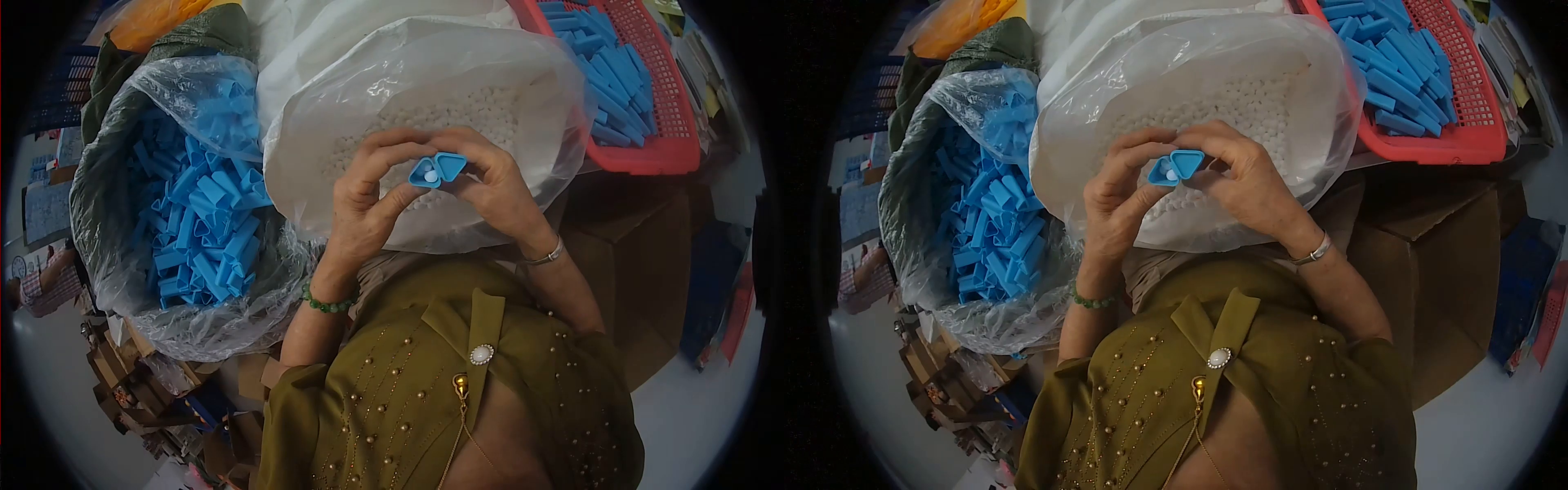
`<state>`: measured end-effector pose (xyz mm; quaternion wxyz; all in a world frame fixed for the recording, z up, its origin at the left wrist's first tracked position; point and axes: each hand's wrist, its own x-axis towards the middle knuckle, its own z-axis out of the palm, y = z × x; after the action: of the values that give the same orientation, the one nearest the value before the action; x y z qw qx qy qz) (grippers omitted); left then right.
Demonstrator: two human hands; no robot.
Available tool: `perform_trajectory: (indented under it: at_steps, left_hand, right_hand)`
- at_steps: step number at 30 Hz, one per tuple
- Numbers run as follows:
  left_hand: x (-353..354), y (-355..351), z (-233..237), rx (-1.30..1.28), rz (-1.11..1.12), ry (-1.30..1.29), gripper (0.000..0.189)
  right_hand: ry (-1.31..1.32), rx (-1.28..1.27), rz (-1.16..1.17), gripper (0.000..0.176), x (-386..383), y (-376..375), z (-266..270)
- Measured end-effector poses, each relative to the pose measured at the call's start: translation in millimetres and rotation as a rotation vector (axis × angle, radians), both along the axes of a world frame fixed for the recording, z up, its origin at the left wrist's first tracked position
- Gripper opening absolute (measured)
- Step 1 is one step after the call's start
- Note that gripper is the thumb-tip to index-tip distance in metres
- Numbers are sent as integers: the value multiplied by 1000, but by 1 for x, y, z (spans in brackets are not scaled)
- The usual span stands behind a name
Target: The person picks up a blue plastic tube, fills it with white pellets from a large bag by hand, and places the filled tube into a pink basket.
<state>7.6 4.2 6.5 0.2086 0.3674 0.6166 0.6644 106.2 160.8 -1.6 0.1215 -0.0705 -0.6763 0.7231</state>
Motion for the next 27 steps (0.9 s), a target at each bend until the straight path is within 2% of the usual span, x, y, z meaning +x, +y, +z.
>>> perform_trajectory:
  at_steps: [1,3,4,6,7,8,9,13,15,16,18,21,25,27]
  left_hand:
    - [0,0,0,31,-1,-13,30]
    - [0,1,0,65,2,-27,30]
    - [-1,2,-1,52,-15,26,31]
    - [-2,3,-1,40,-35,81,31]
    - [-1,3,-1,-22,-25,208,31]
    - [-1,3,-1,-84,-13,335,31]
    - [1,4,2,-84,-14,335,31]
    - [5,6,16,-206,-12,513,30]
    - [6,6,16,-232,-12,608,29]
    - [8,6,14,-188,-41,590,29]
    - [11,1,16,-172,-49,585,29]
    - [11,-5,22,-139,-60,588,29]
    - [12,-6,23,-109,-28,640,31]
    - [12,-8,23,-122,-6,674,31]
  right_hand:
    - [0,3,1,28,0,3,0]
    - [-65,-234,27,37,1,10,1]
    - [-65,-232,29,37,2,11,1]
    - [-62,-400,193,56,4,11,-2]
    - [-62,-400,191,56,4,10,-3]
    - [-71,-480,221,64,5,9,-4]
    - [-80,-561,252,72,5,8,-5]
    - [-99,-548,294,72,4,3,3]
    - [-131,-429,225,52,3,-4,10]
    - [-123,-439,249,52,4,-9,14]
    - [-164,-628,169,55,8,-16,18]
    - [-53,-699,283,64,9,-15,14]
    - [-4,-698,305,70,8,-19,21]
    - [-38,-610,338,69,8,-19,17]
